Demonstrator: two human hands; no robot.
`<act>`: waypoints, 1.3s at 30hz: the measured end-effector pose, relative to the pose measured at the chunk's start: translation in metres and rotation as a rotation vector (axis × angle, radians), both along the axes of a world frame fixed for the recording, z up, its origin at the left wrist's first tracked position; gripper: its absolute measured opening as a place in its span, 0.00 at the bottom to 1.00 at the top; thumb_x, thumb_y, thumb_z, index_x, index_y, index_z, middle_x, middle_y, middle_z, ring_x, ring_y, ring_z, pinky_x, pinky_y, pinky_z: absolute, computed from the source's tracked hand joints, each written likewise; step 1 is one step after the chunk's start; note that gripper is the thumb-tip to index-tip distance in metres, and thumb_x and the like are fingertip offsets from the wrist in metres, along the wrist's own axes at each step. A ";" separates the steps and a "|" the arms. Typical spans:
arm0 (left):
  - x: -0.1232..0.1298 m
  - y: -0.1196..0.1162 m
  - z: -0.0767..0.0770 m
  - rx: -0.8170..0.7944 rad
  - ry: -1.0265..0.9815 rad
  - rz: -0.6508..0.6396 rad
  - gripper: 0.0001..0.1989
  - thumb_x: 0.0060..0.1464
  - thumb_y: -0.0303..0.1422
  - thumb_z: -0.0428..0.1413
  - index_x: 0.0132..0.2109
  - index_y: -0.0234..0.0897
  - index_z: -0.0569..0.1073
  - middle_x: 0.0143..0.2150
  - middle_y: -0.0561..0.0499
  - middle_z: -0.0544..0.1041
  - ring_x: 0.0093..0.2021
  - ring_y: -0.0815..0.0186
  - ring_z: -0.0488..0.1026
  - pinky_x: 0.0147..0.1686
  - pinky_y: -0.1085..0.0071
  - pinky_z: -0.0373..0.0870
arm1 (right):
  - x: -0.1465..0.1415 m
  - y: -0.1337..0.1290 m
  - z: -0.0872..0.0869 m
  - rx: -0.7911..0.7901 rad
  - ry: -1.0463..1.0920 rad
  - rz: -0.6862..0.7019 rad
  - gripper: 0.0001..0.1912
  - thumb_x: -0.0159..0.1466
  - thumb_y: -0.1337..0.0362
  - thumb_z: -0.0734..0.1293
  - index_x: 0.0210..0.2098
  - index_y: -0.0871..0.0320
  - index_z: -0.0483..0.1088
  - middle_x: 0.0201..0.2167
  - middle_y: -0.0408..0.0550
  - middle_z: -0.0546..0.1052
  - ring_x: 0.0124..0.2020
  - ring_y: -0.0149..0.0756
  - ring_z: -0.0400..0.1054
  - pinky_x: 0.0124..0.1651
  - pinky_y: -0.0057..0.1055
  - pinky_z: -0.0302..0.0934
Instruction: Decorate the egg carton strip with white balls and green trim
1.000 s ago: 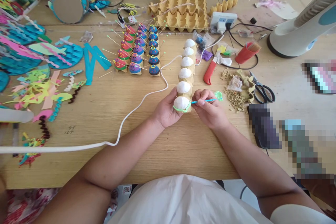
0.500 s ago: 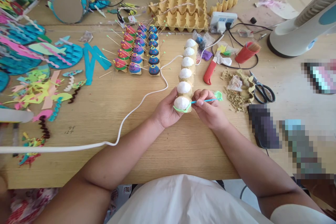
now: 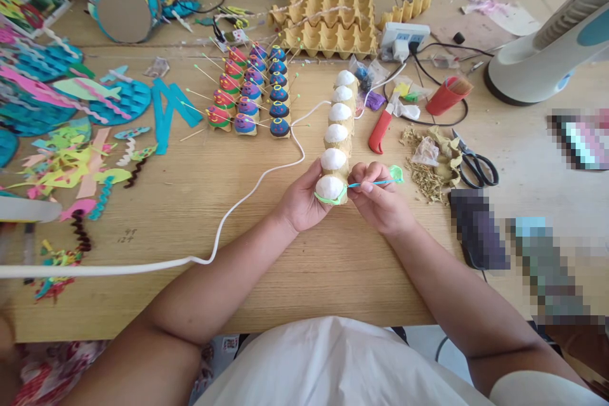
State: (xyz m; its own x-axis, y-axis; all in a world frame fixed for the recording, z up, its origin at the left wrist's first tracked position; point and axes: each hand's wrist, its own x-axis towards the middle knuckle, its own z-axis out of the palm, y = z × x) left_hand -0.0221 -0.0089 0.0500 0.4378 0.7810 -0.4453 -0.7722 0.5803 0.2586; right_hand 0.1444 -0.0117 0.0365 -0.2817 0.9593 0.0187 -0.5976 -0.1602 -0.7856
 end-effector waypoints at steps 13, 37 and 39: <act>0.001 -0.001 -0.004 0.067 0.017 -0.010 0.22 0.77 0.34 0.41 0.46 0.33 0.78 0.35 0.50 0.84 0.30 0.69 0.82 0.29 0.76 0.77 | 0.001 0.001 -0.002 -0.039 0.023 0.009 0.18 0.53 0.62 0.84 0.25 0.56 0.71 0.28 0.38 0.67 0.28 0.26 0.61 0.31 0.24 0.59; 0.001 -0.001 -0.005 0.055 0.015 0.001 0.21 0.77 0.34 0.42 0.45 0.33 0.78 0.34 0.50 0.83 0.29 0.69 0.80 0.28 0.75 0.75 | 0.000 0.000 0.001 -0.038 0.048 0.002 0.19 0.53 0.62 0.84 0.25 0.56 0.70 0.27 0.38 0.65 0.28 0.27 0.60 0.31 0.26 0.57; 0.001 -0.001 -0.005 0.054 0.028 -0.007 0.21 0.77 0.34 0.41 0.47 0.33 0.78 0.35 0.50 0.83 0.30 0.69 0.81 0.30 0.74 0.76 | 0.000 0.000 0.002 -0.050 0.061 -0.002 0.20 0.52 0.61 0.84 0.25 0.55 0.69 0.27 0.38 0.64 0.28 0.27 0.60 0.31 0.26 0.57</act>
